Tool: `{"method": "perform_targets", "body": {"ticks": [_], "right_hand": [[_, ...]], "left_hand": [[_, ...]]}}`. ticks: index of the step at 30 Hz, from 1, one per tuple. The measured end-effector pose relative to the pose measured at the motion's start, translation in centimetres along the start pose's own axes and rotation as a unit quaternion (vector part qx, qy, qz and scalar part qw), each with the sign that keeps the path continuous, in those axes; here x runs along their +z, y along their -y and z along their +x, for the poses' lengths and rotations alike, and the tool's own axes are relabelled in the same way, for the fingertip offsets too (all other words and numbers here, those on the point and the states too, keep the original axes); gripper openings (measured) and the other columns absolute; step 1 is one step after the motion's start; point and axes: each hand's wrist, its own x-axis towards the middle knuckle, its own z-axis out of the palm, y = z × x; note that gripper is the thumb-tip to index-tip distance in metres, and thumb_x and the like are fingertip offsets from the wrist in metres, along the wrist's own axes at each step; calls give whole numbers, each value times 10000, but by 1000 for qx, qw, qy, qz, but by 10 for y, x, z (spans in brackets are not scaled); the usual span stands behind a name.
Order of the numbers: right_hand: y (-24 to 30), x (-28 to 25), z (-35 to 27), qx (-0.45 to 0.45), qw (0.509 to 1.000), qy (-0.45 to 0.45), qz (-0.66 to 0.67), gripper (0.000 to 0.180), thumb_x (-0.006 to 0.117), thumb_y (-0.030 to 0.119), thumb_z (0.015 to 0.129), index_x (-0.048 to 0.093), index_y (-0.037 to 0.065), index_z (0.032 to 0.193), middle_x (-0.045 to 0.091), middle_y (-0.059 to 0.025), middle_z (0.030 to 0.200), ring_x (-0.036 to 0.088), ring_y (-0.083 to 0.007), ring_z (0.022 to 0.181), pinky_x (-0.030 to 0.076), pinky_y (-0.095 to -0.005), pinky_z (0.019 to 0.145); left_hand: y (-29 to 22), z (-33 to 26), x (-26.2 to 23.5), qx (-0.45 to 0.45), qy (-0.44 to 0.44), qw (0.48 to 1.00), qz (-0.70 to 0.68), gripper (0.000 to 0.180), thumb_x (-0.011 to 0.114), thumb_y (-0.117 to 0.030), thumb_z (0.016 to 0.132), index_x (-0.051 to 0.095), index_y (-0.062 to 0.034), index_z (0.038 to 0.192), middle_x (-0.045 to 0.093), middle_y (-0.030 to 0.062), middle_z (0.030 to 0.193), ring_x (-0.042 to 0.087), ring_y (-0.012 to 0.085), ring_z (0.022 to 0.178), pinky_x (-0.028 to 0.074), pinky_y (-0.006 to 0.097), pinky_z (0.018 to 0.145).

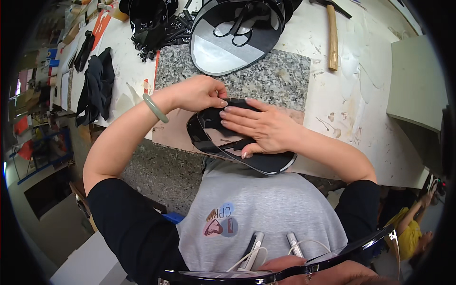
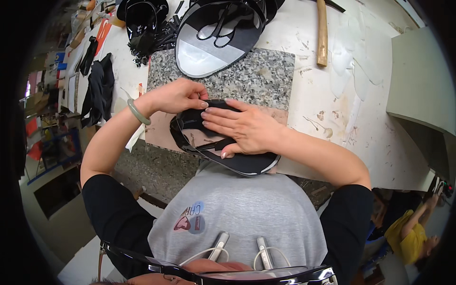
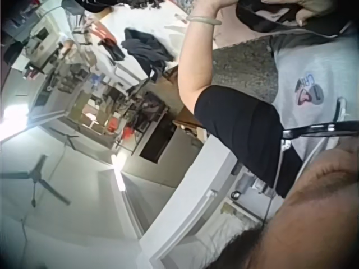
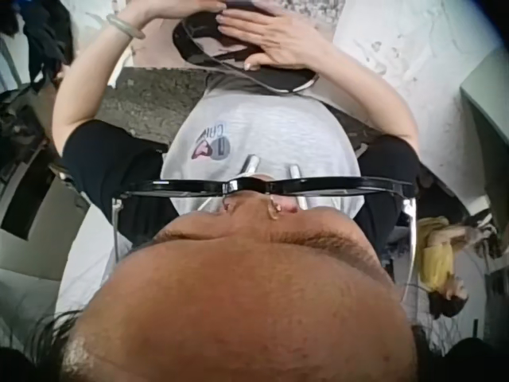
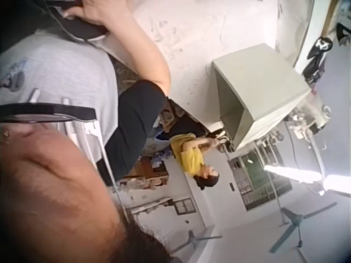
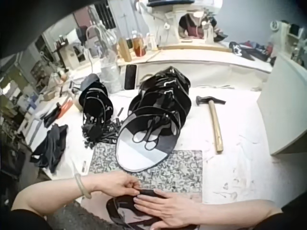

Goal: The person attaches and smooths inner lining pieces onto shoe upper components by hand, folding and pressing the edges together, and places the assembled shoe uppers onto an upper shelf.

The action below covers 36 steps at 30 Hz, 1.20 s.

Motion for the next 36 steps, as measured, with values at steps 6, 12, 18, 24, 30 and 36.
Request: {"method": "perform_targets", "body": {"ticks": [6,12,18,24,30,36], "right_hand": [[0,-6,-24,122,991,-22,-49,792,442,676,838,407,181,1454,376,11,1521,307,-151,1419,188,-519,1159],[-6,2,-9,127,983,-133,-17,444,660,389,836,601,135,1195,562,-24,1297,485,-180,1226,360,-443,1020],[-8,-4,27,212,950,-220,69,388,786,293,709,622,92,998,564,-85,972,526,-283,977,428,-404,833],[-5,-9,39,264,943,-176,98,291,785,231,692,607,52,838,557,-97,972,522,-295,976,435,-389,818],[16,0,21,-23,973,-201,-109,129,594,206,783,593,78,788,539,-57,918,520,-216,949,397,-330,810],[3,5,27,142,958,-216,122,272,721,238,766,571,57,902,581,-95,958,554,-296,930,436,-392,778]], "left_hand": [[-8,-2,-1,-17,-13,1000,6,278,691,-264,851,639,-20,973,674,122,741,647,255,681,494,356,642],[-16,4,-10,-11,20,997,78,318,735,-259,820,634,12,953,659,116,727,626,232,674,490,349,636],[-6,3,0,16,-7,998,-59,293,680,-279,863,685,3,941,645,112,708,584,180,642,477,329,620],[-11,5,12,9,-85,995,45,293,601,-268,891,686,12,879,651,165,714,612,258,662,492,369,647],[-11,8,16,85,-144,966,198,325,572,-308,889,677,-11,812,663,208,755,645,389,760,518,455,692],[-22,-11,1,210,-126,937,251,244,651,-336,856,662,-107,941,656,93,881,637,313,884,513,411,737]]}}
